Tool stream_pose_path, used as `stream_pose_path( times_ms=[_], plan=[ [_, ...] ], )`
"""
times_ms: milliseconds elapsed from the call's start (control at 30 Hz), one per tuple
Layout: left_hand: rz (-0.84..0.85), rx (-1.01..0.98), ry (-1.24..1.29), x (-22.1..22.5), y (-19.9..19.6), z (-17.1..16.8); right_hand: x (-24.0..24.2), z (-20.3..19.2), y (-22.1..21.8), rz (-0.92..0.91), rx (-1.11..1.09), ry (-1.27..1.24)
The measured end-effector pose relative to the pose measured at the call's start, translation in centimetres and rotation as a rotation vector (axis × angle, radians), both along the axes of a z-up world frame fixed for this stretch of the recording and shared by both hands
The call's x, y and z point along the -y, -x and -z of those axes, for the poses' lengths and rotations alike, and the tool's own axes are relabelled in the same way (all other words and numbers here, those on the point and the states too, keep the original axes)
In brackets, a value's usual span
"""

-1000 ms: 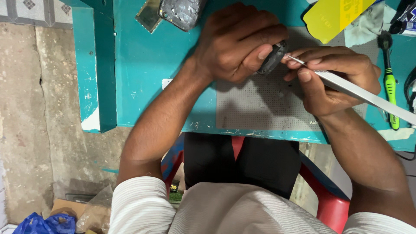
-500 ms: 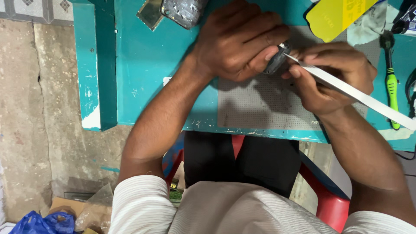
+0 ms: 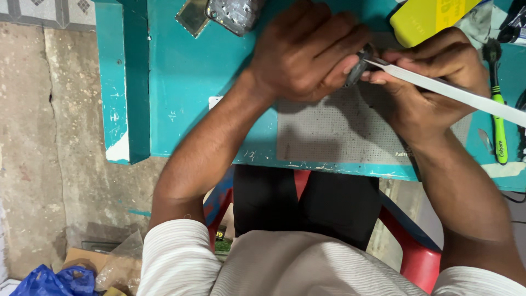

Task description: The person is repairing a mobile phone at a workbench. They use tweezers to carefully manipulate and adjust small internal components and connectors within the phone's chassis. The person holds the device steady with one hand while performing precise adjustments with the other.

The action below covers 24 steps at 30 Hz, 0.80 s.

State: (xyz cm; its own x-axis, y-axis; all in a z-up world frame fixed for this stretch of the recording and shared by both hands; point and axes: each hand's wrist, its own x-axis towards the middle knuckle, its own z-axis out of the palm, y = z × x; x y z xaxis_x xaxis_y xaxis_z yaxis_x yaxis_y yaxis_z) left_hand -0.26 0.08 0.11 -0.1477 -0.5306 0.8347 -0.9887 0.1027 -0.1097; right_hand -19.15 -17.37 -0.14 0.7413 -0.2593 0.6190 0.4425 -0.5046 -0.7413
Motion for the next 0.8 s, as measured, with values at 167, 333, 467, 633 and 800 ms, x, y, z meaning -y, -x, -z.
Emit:
stream_pose_path(
  times_ms=[167, 333, 467, 633, 800],
  plan=[
    [0.078, -0.070, 0.008, 0.0, 0.3, -1.5, 1.4, 1.3, -0.5, 0.050, 0.047, -0.010],
    [0.202, -0.245, -0.093, -0.9, 0.0, -2.3, 3.0, 1.5, -1.0, -0.036, 0.071, -0.313],
    [0.219, -0.385, -0.131, -0.6, 0.4, -1.5, 3.6, 0.9, -1.5, -0.091, -0.003, -0.509],
    [0.186, -0.516, -0.143, -0.2, 0.7, -0.8, 4.2, 2.2, -2.2, -0.179, -0.069, -0.787],
    [0.151, -0.601, -0.107, 0.6, 1.1, -0.1, 4.9, 3.2, -2.2, -0.227, -0.147, -0.846]
  ],
)
